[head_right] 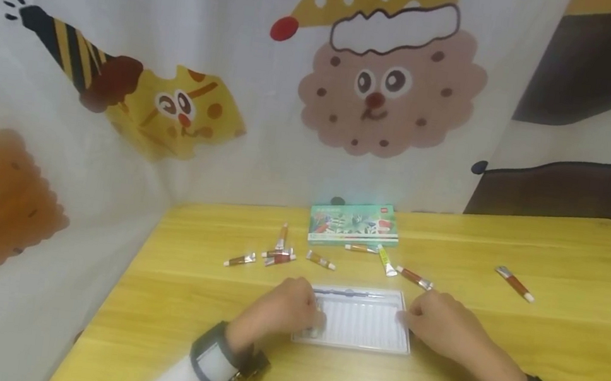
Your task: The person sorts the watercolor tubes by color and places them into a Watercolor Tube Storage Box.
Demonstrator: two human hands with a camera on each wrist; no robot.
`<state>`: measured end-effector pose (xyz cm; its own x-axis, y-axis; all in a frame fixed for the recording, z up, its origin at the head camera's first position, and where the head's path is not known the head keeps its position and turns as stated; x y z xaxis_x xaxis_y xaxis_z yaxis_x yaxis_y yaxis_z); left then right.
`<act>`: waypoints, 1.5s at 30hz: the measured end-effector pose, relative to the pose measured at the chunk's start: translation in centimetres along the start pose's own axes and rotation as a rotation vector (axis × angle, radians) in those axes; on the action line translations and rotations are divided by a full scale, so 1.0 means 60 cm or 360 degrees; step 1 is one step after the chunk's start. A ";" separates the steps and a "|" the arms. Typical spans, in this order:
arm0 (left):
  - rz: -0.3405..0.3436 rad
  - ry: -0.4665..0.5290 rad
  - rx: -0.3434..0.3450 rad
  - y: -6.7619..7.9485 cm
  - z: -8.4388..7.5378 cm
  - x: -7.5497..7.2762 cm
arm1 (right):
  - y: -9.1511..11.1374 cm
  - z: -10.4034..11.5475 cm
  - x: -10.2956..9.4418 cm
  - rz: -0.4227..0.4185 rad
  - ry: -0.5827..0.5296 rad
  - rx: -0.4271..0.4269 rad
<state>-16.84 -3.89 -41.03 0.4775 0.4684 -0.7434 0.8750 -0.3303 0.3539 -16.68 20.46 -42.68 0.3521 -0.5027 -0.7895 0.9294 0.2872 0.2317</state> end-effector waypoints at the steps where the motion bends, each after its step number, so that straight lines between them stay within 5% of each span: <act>1: 0.0000 -0.0004 0.0002 0.000 -0.001 0.000 | 0.000 0.000 0.000 -0.0001 0.0002 -0.0001; 22: 0.0048 -0.0032 0.0043 0.002 0.005 -0.005 | -0.002 -0.003 0.000 0.0012 -0.0009 -0.0002; 45: -0.0040 -0.0009 0.0113 -0.005 0.011 -0.008 | -0.002 -0.003 0.001 -0.0001 0.0000 -0.0008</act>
<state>-17.35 -4.54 -41.14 0.4545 0.4728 -0.7549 0.8789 -0.3759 0.2937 -16.77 20.56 -42.84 0.3515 -0.5027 -0.7898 0.9291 0.2911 0.2282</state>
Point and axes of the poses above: each hand's wrist, its own y-axis away from the middle knuckle, its own x-axis out of the palm, z = x × y, the point moved 4 cm from there along -y, towards the middle knuckle, and after that the axes turned 1 degree about x, right-handed, at the moved point
